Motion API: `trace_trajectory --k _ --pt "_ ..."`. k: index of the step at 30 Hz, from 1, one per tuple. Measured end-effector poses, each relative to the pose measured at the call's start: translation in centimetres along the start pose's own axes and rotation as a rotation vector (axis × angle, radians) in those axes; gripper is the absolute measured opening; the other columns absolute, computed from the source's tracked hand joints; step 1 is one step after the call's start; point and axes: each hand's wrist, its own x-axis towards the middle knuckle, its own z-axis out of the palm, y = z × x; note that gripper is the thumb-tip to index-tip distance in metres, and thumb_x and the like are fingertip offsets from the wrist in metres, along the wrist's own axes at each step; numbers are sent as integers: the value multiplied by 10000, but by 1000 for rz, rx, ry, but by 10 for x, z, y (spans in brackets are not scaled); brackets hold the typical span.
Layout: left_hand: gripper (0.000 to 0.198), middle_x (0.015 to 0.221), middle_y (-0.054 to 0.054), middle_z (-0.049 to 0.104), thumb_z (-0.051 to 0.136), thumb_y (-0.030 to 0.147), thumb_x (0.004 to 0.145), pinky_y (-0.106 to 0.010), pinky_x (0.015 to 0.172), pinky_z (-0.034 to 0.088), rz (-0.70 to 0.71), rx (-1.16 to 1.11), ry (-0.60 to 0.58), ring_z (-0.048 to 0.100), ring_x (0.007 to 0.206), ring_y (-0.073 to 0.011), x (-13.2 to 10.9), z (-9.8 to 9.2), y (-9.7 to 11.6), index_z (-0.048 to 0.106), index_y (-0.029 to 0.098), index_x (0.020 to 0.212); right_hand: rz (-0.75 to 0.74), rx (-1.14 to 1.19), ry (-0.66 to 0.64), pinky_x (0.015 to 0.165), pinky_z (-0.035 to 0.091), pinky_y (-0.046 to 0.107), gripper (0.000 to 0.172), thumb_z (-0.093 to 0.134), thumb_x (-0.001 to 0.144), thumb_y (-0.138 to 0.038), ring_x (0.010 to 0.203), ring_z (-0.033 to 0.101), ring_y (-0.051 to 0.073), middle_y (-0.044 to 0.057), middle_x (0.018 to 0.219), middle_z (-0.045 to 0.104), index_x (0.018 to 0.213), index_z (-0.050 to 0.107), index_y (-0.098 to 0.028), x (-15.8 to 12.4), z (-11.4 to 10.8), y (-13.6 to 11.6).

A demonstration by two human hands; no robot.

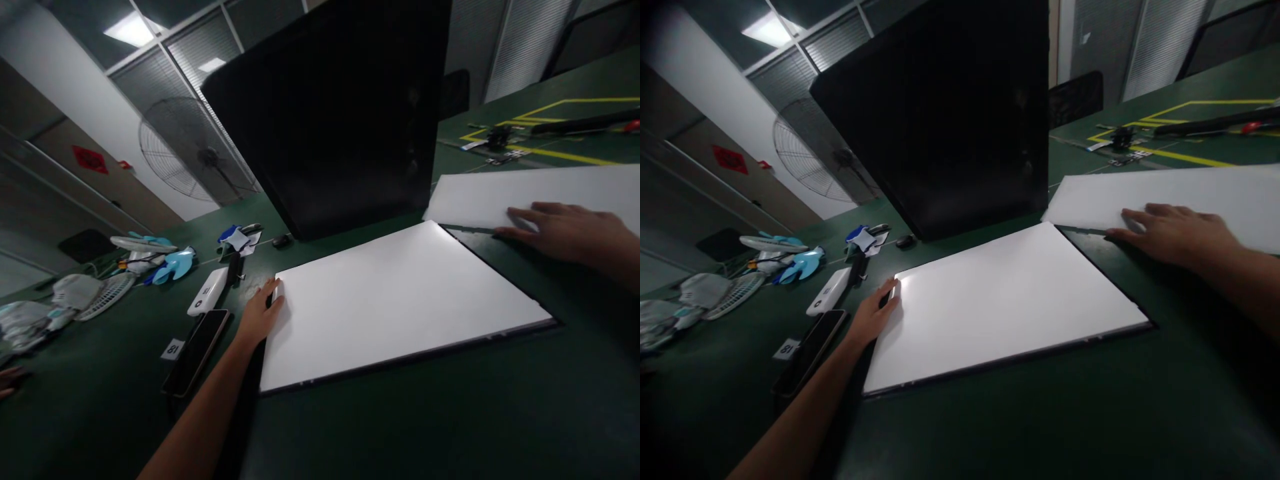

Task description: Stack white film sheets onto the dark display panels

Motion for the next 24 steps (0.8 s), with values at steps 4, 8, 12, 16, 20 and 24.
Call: trace_trajectory --k 4,8,12,16,20,24 --pt "594 1648 -86 575 570 447 929 -493 1364 269 2 18 1 483 1580 -313 0 0 2 689 205 1458 52 -122 -122 968 464 616 746 298 1090 -699 1332 595 455 253 1567 563 1514 647 -194 -17 -24 -24" --pt "575 1619 -73 609 582 440 922 -500 1356 289 2 21 9 508 1563 -319 0 -1 4 704 227 1443 201 -131 -74 838 472 498 679 235 1109 -489 1055 699 380 309 1271 696 1399 697 -84 -29 -42 -38" --pt "586 1641 -65 587 574 456 925 -482 1356 291 -7 16 9 509 1562 -312 0 -2 5 702 229 1450 299 103 221 899 465 485 670 211 1084 -456 935 671 314 229 1147 745 1265 772 -138 -38 -50 -39" --pt "582 1653 -60 576 567 457 931 -485 1359 282 -11 13 8 498 1571 -307 -1 -2 5 703 230 1449 66 201 320 720 485 407 669 302 1047 -560 671 601 234 173 885 729 1184 770 -103 -60 -52 -53" --pt "590 1643 -89 588 558 458 933 -480 1344 319 2 16 19 511 1561 -306 -1 -1 6 702 204 1445 -488 211 146 600 522 350 538 464 1028 -555 574 631 189 137 932 788 1158 819 -172 -87 -45 -85" --pt "572 1622 -100 613 545 453 937 -468 1337 336 24 19 35 536 1539 -299 0 -1 6 714 197 1420 -995 256 -6 847 667 423 372 538 1058 -394 983 799 251 62 1267 791 1290 813 -297 -113 -36 -125"
